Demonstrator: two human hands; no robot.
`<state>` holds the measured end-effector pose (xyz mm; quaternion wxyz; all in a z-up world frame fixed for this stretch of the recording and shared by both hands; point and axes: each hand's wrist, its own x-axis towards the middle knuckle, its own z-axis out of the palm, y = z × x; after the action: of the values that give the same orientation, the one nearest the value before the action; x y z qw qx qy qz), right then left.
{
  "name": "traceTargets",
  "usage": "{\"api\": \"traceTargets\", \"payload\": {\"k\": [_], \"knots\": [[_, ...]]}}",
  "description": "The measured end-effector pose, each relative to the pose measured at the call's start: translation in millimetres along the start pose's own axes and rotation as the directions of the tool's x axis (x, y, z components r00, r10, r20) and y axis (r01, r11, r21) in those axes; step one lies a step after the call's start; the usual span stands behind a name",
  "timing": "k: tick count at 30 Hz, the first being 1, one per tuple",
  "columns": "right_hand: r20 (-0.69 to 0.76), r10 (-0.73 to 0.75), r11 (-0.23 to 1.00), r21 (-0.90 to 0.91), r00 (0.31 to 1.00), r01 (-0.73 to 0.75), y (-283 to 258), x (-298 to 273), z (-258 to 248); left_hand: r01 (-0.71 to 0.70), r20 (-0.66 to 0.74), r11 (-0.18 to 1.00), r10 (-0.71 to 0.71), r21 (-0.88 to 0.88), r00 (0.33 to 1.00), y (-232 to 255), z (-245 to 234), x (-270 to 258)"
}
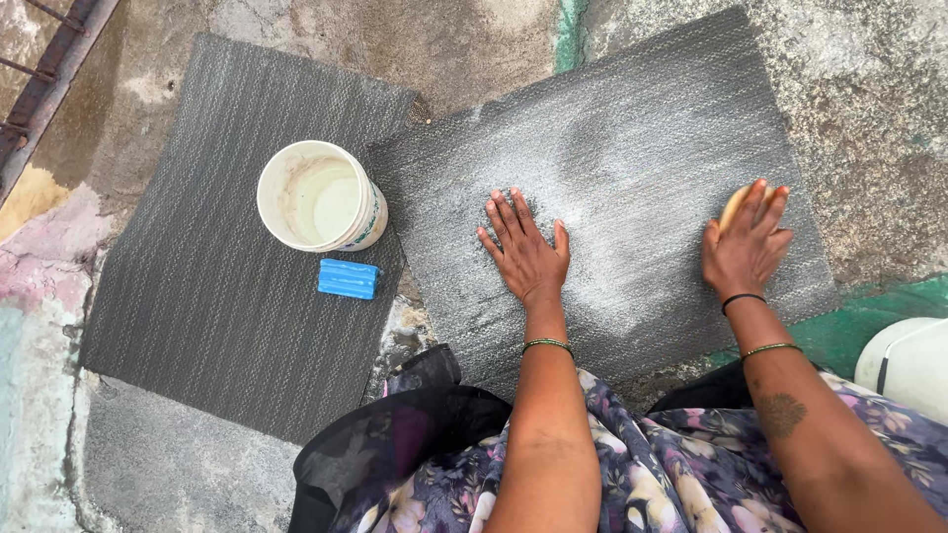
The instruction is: The person cleans floor mats by applying soap from a bar and scrubbing the surface with a hand brush while the mats are placed on the ground.
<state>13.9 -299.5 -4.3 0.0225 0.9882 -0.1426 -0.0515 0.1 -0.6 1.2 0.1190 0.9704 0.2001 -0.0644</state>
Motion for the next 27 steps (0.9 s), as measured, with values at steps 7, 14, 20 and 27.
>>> {"api": "traceTargets", "payload": {"k": [7,14,20,27], "knots": [[0.071,-0.392,0.920,0.053,0.917,0.389,-134,-69,-8,0.004,0.031,1.000,-0.004,-0.001,1.000,-1,-2,0],[0.110,-0.439,0.897,0.002,0.892,0.442,-103,-40,-21,-0.002,0.013,1.000,0.002,-0.007,1.000,-3,1,-3],[-0.048,-0.127,0.992,0.016,0.991,0.128,-34,-6,-16,-0.007,0.010,1.000,0.007,-0.022,1.000,-3,3,-2],[0.044,-0.506,0.863,0.021,0.862,0.505,-141,-85,-10,-0.010,-0.003,1.000,0.010,-0.014,1.000,-2,3,-1]]}}
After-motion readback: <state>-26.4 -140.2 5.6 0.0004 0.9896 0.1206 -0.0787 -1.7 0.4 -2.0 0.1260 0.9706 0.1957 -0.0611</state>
